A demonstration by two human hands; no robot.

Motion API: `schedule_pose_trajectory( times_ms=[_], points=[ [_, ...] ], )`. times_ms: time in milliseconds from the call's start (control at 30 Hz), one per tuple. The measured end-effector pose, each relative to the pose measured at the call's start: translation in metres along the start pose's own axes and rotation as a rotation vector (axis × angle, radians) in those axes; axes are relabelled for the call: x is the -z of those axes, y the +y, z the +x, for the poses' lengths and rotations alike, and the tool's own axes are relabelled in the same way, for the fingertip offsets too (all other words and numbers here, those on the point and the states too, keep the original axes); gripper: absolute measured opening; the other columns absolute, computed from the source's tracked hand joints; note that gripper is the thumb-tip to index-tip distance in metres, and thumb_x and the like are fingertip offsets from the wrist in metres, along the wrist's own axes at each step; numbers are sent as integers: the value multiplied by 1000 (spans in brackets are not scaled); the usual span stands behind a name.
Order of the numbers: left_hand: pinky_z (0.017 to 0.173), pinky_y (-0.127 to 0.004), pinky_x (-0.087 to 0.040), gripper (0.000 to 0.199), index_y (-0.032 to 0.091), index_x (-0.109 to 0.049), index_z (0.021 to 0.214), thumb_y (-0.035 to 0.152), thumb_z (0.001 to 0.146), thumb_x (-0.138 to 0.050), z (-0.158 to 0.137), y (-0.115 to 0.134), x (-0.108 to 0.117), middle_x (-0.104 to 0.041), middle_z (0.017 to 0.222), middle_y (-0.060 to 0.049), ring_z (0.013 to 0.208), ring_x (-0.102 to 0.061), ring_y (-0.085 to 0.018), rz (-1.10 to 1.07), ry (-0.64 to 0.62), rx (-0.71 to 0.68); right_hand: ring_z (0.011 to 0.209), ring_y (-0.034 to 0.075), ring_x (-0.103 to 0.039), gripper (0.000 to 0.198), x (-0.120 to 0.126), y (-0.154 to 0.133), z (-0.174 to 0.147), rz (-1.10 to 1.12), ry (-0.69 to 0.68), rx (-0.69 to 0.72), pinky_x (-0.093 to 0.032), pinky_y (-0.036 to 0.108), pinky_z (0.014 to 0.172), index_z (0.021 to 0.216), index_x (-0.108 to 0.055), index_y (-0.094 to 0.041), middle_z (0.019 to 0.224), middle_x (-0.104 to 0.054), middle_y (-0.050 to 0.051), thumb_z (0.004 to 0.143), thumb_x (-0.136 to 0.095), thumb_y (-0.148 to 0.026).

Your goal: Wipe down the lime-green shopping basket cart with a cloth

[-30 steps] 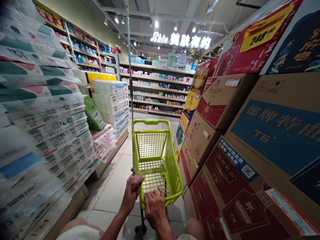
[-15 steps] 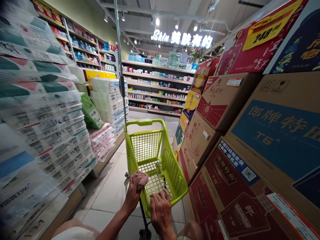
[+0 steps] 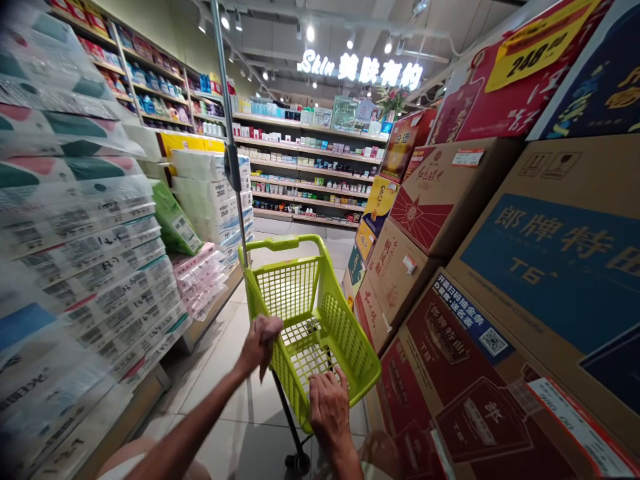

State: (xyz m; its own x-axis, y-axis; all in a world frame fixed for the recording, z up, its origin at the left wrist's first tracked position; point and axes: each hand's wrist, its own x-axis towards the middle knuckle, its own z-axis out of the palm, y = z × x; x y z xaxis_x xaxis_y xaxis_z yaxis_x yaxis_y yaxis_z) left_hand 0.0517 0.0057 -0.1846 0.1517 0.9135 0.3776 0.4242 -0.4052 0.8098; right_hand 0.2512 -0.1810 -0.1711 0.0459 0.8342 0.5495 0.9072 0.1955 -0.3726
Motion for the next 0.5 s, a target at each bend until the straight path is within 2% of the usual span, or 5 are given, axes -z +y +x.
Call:
schedule_pose_trajectory(
  times_ms=[100, 167, 367, 433, 500],
  points=[
    [104, -52, -53, 37, 17, -64, 117, 18, 80, -59, 75, 17, 31, -56, 109, -11, 103, -62, -28, 25, 178, 136, 87, 18, -65, 42, 5, 4, 4, -22, -17, 1, -29, 42, 113, 99, -69, -25, 89, -72, 1, 108, -28, -19],
    [106, -53, -52, 37, 16, -65, 113, 15, 77, -60, 96, 24, 35, -54, 113, -12, 105, -61, -29, 31, 232, 159, 87, 18, -65, 43, 7, 4, 6, -20, -9, -10, -29, 41, 113, 99, -69, -25, 89, -72, 1, 108, -28, -18],
    [109, -54, -48, 36, 22, -67, 110, 13, 78, -55, 30, 0, -9, -56, 120, -11, 114, -58, -30, -21, 132, -40, 82, 16, -63, 41, -3, 0, 1, -14, -36, 63, -33, 38, 111, 85, -64, -26, 81, -69, -2, 106, -30, -16],
    [106, -50, -50, 23, 22, -65, 105, 21, 87, -52, 41, -4, -4, -57, 111, -9, 109, -58, -27, -65, 248, 25, 82, 17, -63, 40, -3, -1, 1, -8, -61, 81, -33, 38, 111, 80, -61, -25, 80, -67, -2, 105, -31, -16],
    [102, -46, -51, 16, 22, -61, 100, 29, 94, -48, 76, 0, 13, -57, 104, -9, 105, -57, -26, -93, 442, 192, 82, 17, -63, 42, 0, -1, 3, -6, -51, 74, -33, 38, 110, 79, -60, -25, 80, -67, -2, 106, -29, -17]
  ],
)
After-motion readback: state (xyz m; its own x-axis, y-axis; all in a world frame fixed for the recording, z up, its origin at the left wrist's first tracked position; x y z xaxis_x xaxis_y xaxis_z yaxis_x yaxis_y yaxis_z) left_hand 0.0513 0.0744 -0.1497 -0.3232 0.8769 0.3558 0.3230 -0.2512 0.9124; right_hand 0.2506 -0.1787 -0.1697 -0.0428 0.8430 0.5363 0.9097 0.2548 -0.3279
